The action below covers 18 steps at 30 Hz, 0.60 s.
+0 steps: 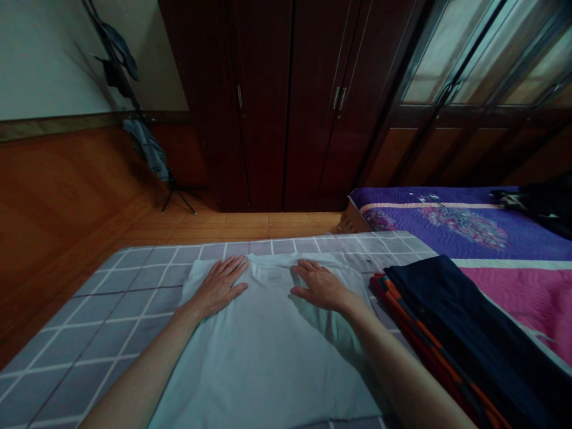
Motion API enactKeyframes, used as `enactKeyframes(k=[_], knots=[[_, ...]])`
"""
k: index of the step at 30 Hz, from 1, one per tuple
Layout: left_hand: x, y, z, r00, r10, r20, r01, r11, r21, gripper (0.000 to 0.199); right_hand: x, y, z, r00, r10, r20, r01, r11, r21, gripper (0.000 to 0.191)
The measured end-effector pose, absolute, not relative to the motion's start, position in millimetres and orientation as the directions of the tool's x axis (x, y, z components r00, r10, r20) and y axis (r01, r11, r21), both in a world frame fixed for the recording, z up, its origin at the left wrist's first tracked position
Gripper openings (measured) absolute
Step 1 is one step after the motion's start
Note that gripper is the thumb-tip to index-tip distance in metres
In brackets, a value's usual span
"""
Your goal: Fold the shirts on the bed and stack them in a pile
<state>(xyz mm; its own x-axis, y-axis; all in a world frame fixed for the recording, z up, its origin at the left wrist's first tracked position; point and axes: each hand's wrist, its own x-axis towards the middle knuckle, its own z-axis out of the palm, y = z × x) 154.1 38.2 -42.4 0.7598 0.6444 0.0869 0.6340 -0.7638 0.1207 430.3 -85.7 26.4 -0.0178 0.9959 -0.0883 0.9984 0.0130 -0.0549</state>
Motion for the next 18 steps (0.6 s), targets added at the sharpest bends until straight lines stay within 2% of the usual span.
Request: enactKeyframes(k=[5, 9, 11, 13, 15, 18], knots=[[156, 33, -39, 0.758, 0.647, 0.087, 0.629, -0.760, 0.163, 0.058, 424, -80, 8, 0.178, 0.983, 0.036, 0.983, -0.179, 0.037, 0.065], [156, 34, -29, 0.730, 0.671, 0.127, 0.645, -0.739, 0.194, 0.057, 418, -74, -11, 0.118, 0.992, 0.053, 0.993, -0.120, 0.022, 0.064], [149, 39, -18, 0.632, 0.756, 0.171, 0.725, -0.655, 0.211, 0.052, 415, -73, -19, 0.132, 0.986, 0.101, 0.991, -0.135, 0.021, 0.064], [135, 47, -3, 0.464, 0.864, 0.197, 0.834, -0.500, 0.232, 0.041, 413, -72, -25, 0.124, 0.973, 0.193, 0.992, -0.129, 0.013, 0.064], [117, 55, 11, 0.303, 0.935, 0.184, 0.907, -0.342, 0.244, 0.033, 412, -72, -28, 0.074, 0.964, 0.257, 0.997, -0.076, -0.005, 0.063], [93, 61, 22, 0.224, 0.968, 0.112, 0.938, -0.245, 0.246, 0.030, 410, -72, -31, -0.008, 0.966, 0.259, 0.999, 0.017, -0.030, 0.063]])
